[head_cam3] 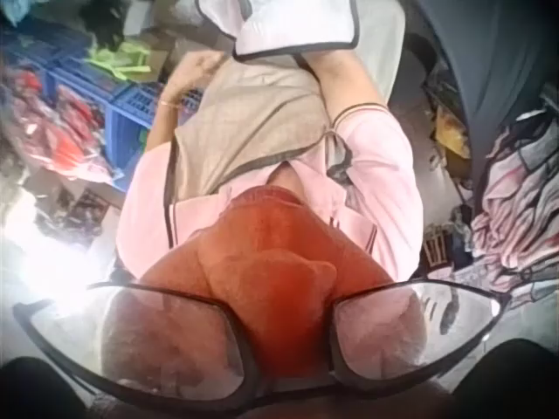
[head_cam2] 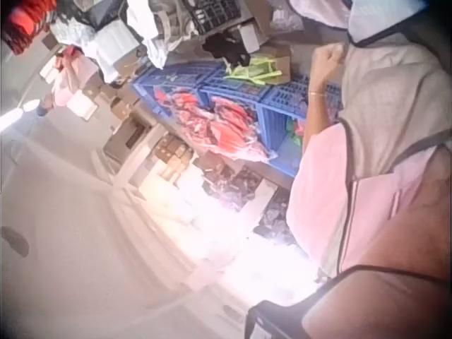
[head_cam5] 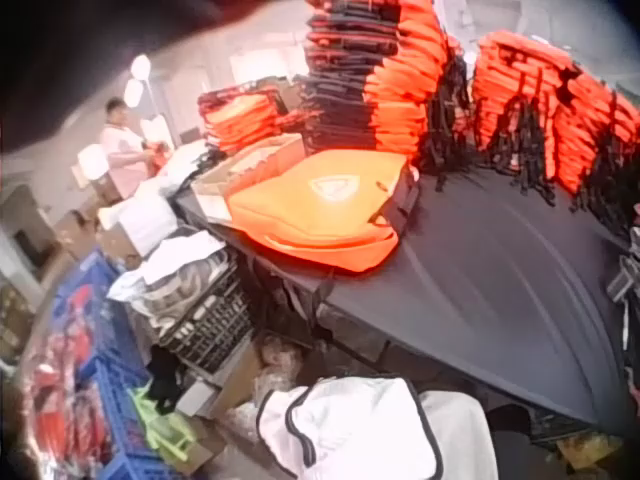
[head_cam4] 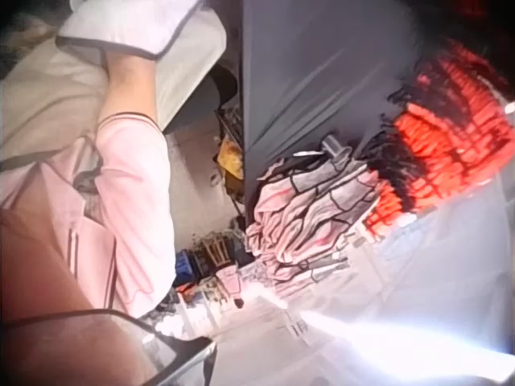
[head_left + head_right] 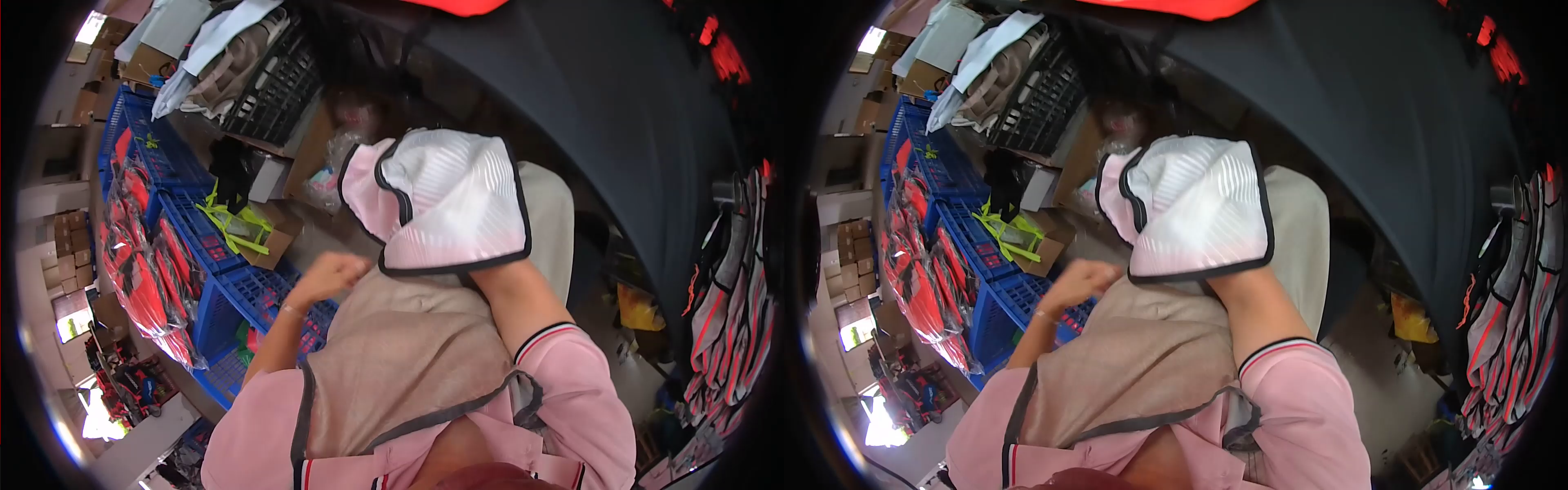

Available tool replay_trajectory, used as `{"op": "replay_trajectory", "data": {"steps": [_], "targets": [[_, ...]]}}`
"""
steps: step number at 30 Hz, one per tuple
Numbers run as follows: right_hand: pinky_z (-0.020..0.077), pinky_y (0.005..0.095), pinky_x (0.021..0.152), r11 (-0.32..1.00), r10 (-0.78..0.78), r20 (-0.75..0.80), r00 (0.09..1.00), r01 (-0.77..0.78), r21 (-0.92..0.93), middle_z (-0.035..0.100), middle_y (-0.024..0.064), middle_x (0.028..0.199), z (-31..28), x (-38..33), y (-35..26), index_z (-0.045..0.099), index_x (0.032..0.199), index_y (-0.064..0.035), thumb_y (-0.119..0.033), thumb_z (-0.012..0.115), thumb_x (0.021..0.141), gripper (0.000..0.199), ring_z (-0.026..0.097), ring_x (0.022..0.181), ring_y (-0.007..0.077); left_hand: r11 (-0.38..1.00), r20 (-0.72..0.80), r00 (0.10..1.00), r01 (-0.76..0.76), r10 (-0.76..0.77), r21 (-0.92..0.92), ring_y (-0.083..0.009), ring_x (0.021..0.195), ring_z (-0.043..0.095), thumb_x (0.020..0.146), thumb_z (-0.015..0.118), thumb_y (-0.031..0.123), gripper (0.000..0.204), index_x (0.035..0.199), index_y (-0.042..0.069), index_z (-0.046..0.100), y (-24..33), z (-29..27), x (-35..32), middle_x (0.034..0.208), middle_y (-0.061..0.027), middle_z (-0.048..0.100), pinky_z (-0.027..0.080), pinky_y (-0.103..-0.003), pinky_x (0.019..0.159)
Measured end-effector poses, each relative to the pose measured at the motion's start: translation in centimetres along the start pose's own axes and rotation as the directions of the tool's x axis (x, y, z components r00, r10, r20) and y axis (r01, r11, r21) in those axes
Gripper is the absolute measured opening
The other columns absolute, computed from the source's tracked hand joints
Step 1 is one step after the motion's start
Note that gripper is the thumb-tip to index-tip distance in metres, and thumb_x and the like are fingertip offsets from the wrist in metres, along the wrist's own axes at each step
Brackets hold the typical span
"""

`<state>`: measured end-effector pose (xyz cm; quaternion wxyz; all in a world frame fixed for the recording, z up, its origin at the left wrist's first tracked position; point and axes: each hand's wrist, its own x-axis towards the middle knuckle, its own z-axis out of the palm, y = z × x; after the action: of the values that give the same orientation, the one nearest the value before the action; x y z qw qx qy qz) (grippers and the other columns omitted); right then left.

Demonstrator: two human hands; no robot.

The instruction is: Trimming excess threads and cleaning backpacks in a factory production setting.

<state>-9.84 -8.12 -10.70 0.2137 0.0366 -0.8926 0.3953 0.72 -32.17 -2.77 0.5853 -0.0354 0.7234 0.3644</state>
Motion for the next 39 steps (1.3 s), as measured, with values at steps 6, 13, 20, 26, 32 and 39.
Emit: {"op": "replay_trajectory", "data": {"steps": [6,13,20,26,32,39], "targets": [[0.0488,0.0435,0.092,1.000,-0.007,-0.054,0.999,0.007,0.001,0.066,0.0176,0.115,2.2,-1.1,0.5,0.065,0.108,-0.0054,-0.033,0.047,0.094,0.037,0.062,0.110,0.0333,0.443,-0.364,0.252,-0.489,0.897,0.751,-0.0313,0.133,0.039,0.082,0.068,0.055,0.074,0.133,0.003,0.056,13.1,7.2,-2.8,0.146,-0.0184,0.043,0.033,-0.043,0.109],[0.0491,0.0437,0.092,0.998,-0.062,-0.052,0.997,0.062,-0.003,0.066,0.0175,0.115,4.1,-1.7,-0.8,0.066,0.107,-0.0054,-0.034,0.046,0.094,0.037,0.062,0.110,0.0332,0.538,-0.605,0.102,-0.588,0.790,0.603,-0.0338,0.077,0.066,0.093,0.059,0.042,0.035,0.096,0.008,0.068,14.4,-2.1,5.0,0.087,-0.0145,0.068,0.052,-0.039,0.070],[0.0539,0.0385,0.077,0.930,0.264,0.540,0.799,-0.063,-0.362,0.071,0.0139,0.097,10.1,-4.5,4.3,0.072,0.091,-0.0117,-0.022,0.053,0.086,0.023,0.068,0.092,0.0285,0.563,-0.570,-0.019,-0.129,0.821,0.816,-0.0441,0.075,0.064,0.102,0.040,0.023,0.032,0.128,0.007,0.050,13.6,-13.8,12.6,0.079,-0.0225,0.067,0.051,-0.052,0.064],[0.0516,0.0382,0.072,0.880,-0.280,0.434,0.856,0.410,-0.241,0.069,0.0135,0.091,-2.8,-4.4,-6.9,0.072,0.081,-0.0064,-0.007,0.059,0.071,0.017,0.066,0.088,0.0252,0.695,-0.689,0.098,-0.148,0.718,0.704,-0.0441,0.079,0.065,0.101,0.041,0.032,0.036,0.128,0.010,0.051,10.0,-14.5,13.2,0.080,-0.0238,0.066,0.052,-0.052,0.069],[0.0504,0.0405,0.072,0.957,-0.291,0.252,0.923,0.277,0.088,0.065,0.0136,0.078,-6.6,-2.9,-7.9,0.068,0.077,-0.0016,-0.006,0.060,0.068,0.013,0.064,0.078,0.0294,0.692,-0.750,0.023,-0.405,0.661,0.598,-0.0323,0.059,0.062,0.093,0.059,0.036,0.032,0.091,0.004,0.055,12.9,-14.9,10.2,0.067,-0.0145,0.066,0.048,-0.041,0.055],[0.0519,0.0391,0.067,0.953,-0.213,0.367,0.905,0.110,0.281,0.066,0.0128,0.081,-12.2,-0.2,-8.1,0.063,0.089,-0.0011,-0.001,0.067,0.074,0.016,0.064,0.075,0.0308,0.397,-0.321,-0.325,0.203,0.890,0.895,-0.0224,0.079,0.067,0.101,0.039,0.053,0.059,0.103,-0.004,0.058,13.6,-16.1,0.2,0.091,-0.0113,0.068,0.052,-0.035,0.068]]}}
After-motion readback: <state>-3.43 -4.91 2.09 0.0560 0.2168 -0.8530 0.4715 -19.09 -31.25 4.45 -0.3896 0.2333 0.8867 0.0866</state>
